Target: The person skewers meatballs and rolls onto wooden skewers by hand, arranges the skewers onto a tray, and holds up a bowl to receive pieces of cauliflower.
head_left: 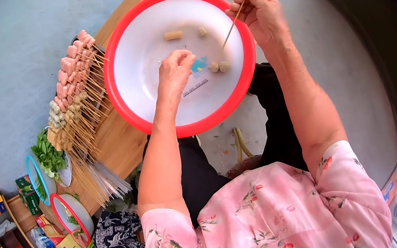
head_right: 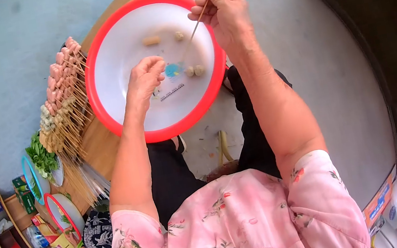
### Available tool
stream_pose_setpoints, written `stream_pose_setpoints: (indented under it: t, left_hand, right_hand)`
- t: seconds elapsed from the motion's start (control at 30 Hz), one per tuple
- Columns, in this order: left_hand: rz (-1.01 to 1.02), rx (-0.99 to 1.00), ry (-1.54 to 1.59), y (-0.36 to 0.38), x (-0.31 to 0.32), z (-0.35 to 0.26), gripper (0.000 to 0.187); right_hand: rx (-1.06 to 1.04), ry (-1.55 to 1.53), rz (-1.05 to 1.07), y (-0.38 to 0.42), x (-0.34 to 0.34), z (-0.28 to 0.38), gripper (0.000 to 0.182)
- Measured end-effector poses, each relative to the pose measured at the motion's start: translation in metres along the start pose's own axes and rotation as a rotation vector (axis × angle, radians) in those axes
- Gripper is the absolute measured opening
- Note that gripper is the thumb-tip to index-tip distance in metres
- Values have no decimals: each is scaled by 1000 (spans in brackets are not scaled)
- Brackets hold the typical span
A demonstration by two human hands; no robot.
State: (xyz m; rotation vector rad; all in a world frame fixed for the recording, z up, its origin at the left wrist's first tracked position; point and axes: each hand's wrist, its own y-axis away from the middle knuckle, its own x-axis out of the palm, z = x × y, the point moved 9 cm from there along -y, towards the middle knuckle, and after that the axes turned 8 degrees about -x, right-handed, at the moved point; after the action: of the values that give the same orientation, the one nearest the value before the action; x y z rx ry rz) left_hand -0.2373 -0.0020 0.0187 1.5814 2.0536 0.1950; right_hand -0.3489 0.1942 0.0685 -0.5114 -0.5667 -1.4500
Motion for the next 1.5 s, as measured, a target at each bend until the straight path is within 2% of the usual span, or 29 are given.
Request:
stream_pose_setpoints:
  t: [0.03,0.07,0.13,0.17,0.23,0.33,0.47,0.53,0.57,0.63,0.67,0.73,0.83,0.97,1.1,1.17,1.2,1.27,1.3,1.37,1.4,1.5]
  left_hand:
    - [32,-1,-182,-12,9,11,24]
    - [39,-8,-185,-21,18,27,24]
    - [-16,383,-604,-25,47,19,27]
    - [-21,384,-610,-24,56,18,27]
    - [-51,731,-897,2,91,-1,28]
    - [58,670,-1076,-1,112,-3,30]
    - [118,684,-1012,-19,111,4,31]
    - [136,596,-551,-36,96,6,30]
    - [137,601,-553,-37,95,-3,30]
    - [-39,160,-254,-59,61,8,30]
    - [-42,160,-255,-68,59,10,30]
    - [-252,403,-303,-80,42,-6,29]
    - [-265,462,-408,-89,54,-27,30]
    - [-315,547,-602,-96,79,-24,30]
    - [-300,497,-810,-101,88,-2,33]
    - [-358,539,-610,-85,72,-12,34]
    - [-375,538,-608,-81,65,-21,34]
    - [-95,-124,258,-95,50,22,34]
    - [-114,-125,262,-89,41,19,34]
    - [69,-231,1078,-74,35,27,35]
    - [127,-182,1175,-60,26,18,34]
    - [80,-175,1223,-20,-5,10,28]
  right_hand:
    - [-2,-5,-33,-1,-6,3,21]
    - [-4,16,-36,0,-7,4,22]
    - [18,36,-53,4,-7,5,22]
    - [39,49,-59,5,-6,4,22]
    - [47,35,-52,7,-4,4,23]
    - [58,36,-48,10,-4,5,23]
    - [81,22,-71,9,-6,2,23]
    - [88,3,-87,9,-10,1,23]
    - [102,-14,-102,9,-12,1,23]
    - [101,-12,-109,10,-12,2,23]
    - [105,-4,-113,11,-13,3,23]
    - [108,2,-112,12,-13,2,23]
    - [117,-16,-96,13,-12,-1,22]
    - [139,-22,-78,17,-10,-5,20]
    - [214,16,-52,27,2,-14,20]
    - [238,44,-22,30,8,-16,20]
    - [257,47,-18,31,11,-19,20]
    - [260,89,0,33,18,-21,20]
    - [265,130,5,36,21,-24,21]
    - [278,143,51,41,30,-34,21]
    - [272,161,76,43,36,-38,22]
    - [320,209,194,56,60,-52,22]
